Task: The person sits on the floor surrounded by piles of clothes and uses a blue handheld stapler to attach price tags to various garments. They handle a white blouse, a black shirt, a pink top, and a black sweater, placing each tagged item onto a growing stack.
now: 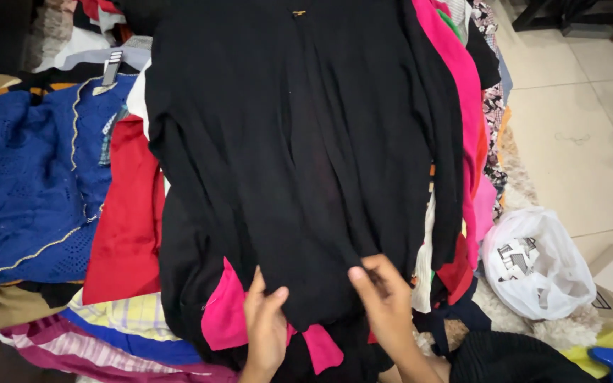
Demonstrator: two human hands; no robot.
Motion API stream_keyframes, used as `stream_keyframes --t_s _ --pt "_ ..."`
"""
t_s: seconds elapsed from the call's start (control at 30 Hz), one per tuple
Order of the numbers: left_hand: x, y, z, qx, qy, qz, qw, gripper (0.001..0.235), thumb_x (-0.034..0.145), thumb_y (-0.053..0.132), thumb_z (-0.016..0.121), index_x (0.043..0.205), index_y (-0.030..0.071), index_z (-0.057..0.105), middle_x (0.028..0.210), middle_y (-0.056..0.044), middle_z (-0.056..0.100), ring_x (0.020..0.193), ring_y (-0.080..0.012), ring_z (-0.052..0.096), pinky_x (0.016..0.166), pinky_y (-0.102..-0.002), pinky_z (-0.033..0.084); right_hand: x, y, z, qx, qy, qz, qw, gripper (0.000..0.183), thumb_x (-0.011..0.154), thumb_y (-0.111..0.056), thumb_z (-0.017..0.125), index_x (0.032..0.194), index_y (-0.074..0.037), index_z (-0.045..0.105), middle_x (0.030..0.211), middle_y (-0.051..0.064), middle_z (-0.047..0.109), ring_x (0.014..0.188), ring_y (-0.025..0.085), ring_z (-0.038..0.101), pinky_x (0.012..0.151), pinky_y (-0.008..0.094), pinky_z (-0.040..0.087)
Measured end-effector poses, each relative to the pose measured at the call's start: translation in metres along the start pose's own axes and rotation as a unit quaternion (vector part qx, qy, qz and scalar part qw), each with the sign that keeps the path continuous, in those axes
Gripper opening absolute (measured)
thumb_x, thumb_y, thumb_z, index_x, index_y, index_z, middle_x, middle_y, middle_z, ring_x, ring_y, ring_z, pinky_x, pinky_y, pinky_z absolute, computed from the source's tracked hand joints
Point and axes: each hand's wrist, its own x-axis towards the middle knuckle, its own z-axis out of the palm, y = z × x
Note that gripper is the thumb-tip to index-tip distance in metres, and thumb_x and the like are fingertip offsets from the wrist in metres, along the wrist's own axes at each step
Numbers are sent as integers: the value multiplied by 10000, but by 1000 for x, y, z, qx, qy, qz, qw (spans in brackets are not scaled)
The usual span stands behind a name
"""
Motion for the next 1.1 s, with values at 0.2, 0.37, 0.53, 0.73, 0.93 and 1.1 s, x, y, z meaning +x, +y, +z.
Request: stream_keyframes --t_s 0.2,0.37,0.53,0.73,0.93,1.1 --pt "10 29 17 -339 -64 45 938 461 963 284 417 1284 -33 513 1379 -204 470 1332 -337 440 1145 -470 321 -3 -10 -17 375 21 185 908 105 963 -2 580 1064 -20 557 933 102 637 833 151 573 779 298 446" --pt "13 53 13 -214 119 -221 944 496 998 177 413 1476 68 486 1483 -128 567 1284 -277 539 1010 -428 396 -2 -43 -16 356 13 202 913 622 850 105 589 1398 -135 420 1090 265 638 573 256 553 382 354 460" --pt "-10 45 -38 168 161 66 970 586 793 23 693 1355 44 528 1279 -193 621 1158 -280 636 1016 -386 463 -10 -41 -30 337 -15 218 916 618 813 145 601 1381 -70 487 1022 289 625 406 304 570 336 374 476" --pt "-18 82 -84 418 285 105 856 338 854 -65 721 1173 44 701 1040 -136 647 681 -187 536 576 -277 452 -7 -30 -32 73 -291 221 928 309 916 9 670 1222 -36 657 661 115 742 444 179 694 420 259 529" --pt "-5 65 -83 646 274 110 704 355 876 89 717 1223 163 731 1290 -147 581 920 -355 634 782 -469 498 -4 -27 -34 -165 -247 139 945 116 864 -183 762 962 -150 814 589 -23 722 395 78 587 427 224 438" --pt "-4 72 -3 530 172 307 772 205 901 24 683 1101 37 727 1215 -148 624 1109 -311 596 979 -418 464 3 -26 -32 -73 -79 9 994 22 779 -40 809 758 -47 812 516 -46 595 443 41 447 433 209 335"
